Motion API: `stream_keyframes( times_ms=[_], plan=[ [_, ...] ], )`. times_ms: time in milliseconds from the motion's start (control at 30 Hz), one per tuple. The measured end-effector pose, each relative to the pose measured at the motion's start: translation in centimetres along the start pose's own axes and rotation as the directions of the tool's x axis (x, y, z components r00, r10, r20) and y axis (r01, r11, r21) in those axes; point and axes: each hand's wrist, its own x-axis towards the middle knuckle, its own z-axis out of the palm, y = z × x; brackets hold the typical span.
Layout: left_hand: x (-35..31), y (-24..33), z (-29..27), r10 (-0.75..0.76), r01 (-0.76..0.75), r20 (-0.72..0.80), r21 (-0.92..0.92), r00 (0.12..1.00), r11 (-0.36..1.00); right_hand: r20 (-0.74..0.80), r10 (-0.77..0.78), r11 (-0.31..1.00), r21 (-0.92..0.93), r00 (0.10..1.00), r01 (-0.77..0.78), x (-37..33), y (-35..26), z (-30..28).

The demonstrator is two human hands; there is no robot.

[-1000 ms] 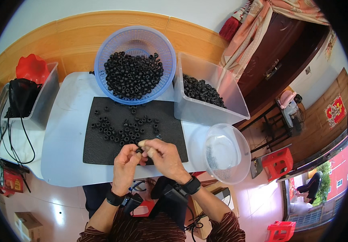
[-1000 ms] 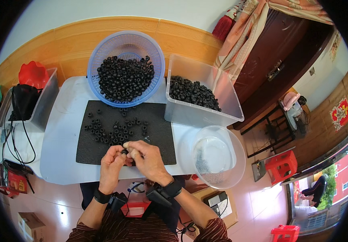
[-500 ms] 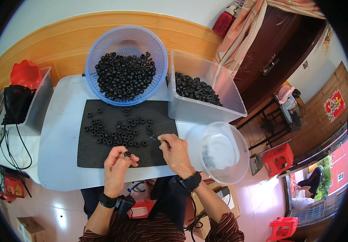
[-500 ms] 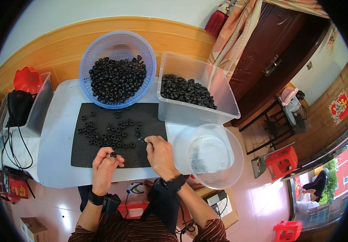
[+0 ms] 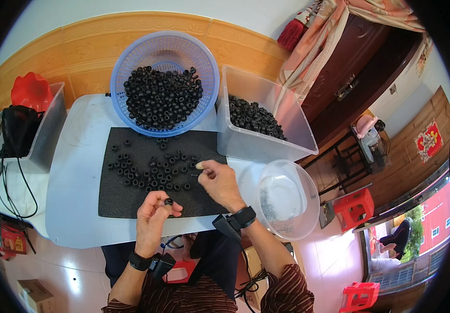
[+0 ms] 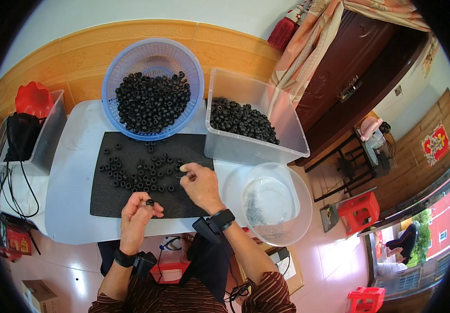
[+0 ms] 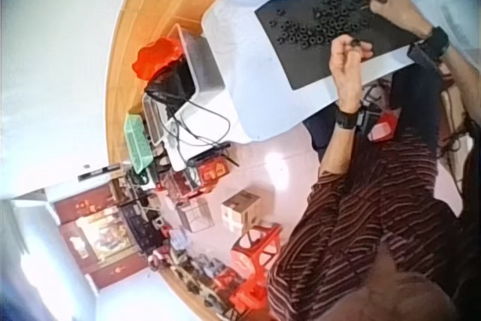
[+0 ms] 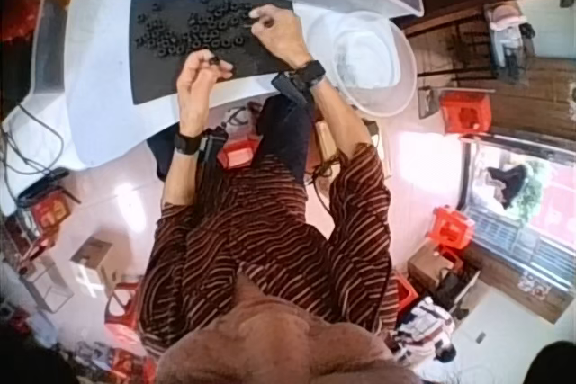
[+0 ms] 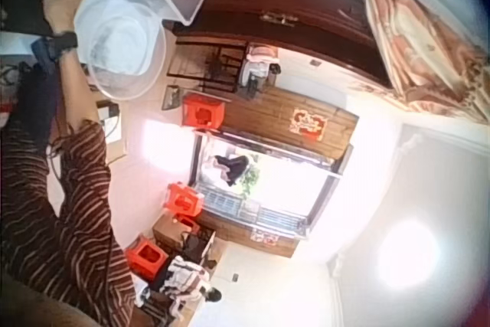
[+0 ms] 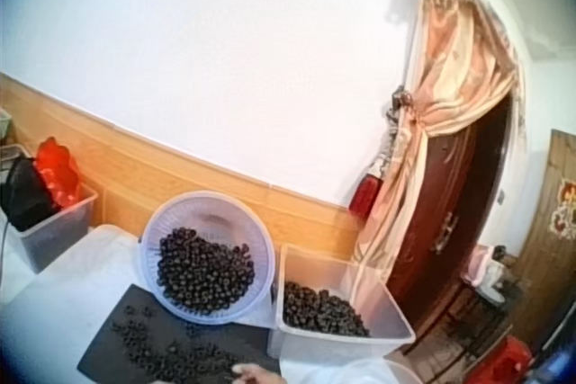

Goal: Assembling small black plastic circular parts by manually pressing them together.

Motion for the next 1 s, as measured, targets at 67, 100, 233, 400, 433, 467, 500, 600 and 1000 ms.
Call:
stream_keyframes(
  times_ms=[67, 100, 233, 400, 433, 467, 500, 600, 1000],
  plan=[
    [-0.1, -0.1, 0.0, 0.006, -0.006, -0.001, -0.004, 1.000, 1.000, 0.111, 0.373, 0.830, 0.403, 0.921, -0.385, 0.3, 0.2, -0.6],
    [-0.1, 0.0, 0.1, -0.001, 0.001, -0.006, 0.004, 1.000, 1.000, 0.108, 0.373, 0.831, 0.403, 0.921, -0.384, 0.3, 0.3, -0.8],
    [0.0, 0.0, 0.1, 0.007, -0.007, -0.001, 0.019, 1.000, 1.000, 0.182, 0.357, 0.716, 0.576, 0.916, -0.394, -0.3, 0.4, -0.9],
    [-0.1, 0.2, 0.2, 0.006, -0.006, 0.013, -0.007, 1.000, 1.000, 0.181, 0.098, 0.627, 0.753, 0.979, -0.202, -2.3, -3.0, 1.1],
    [-0.1, 0.2, 0.2, 0.003, -0.003, 0.013, -0.001, 1.000, 1.000, 0.233, 0.054, 0.636, 0.742, 0.971, -0.214, -2.7, -3.4, 1.2],
    [-0.1, 0.1, 0.1, 0.005, -0.005, 0.007, 0.001, 1.000, 1.000, 0.256, 0.063, 0.677, 0.699, 0.965, -0.230, -2.9, -3.9, 1.5],
    [0.0, 0.0, 0.2, 0.010, -0.009, 0.011, -0.014, 1.000, 1.000, 0.274, 0.075, 0.719, 0.651, 0.959, -0.243, -3.1, -4.4, 1.6],
    [-0.2, 0.2, 0.3, 0.005, -0.005, -0.004, -0.033, 1.000, 0.999, 0.236, 0.085, 0.724, 0.652, 0.968, -0.223, -3.6, -5.0, 2.0],
    [-0.1, 0.2, 0.3, -0.011, 0.011, -0.032, -0.019, 0.999, 1.000, 0.137, -0.041, 0.877, 0.479, 0.990, -0.030, -3.6, -6.0, 1.6]
  ],
)
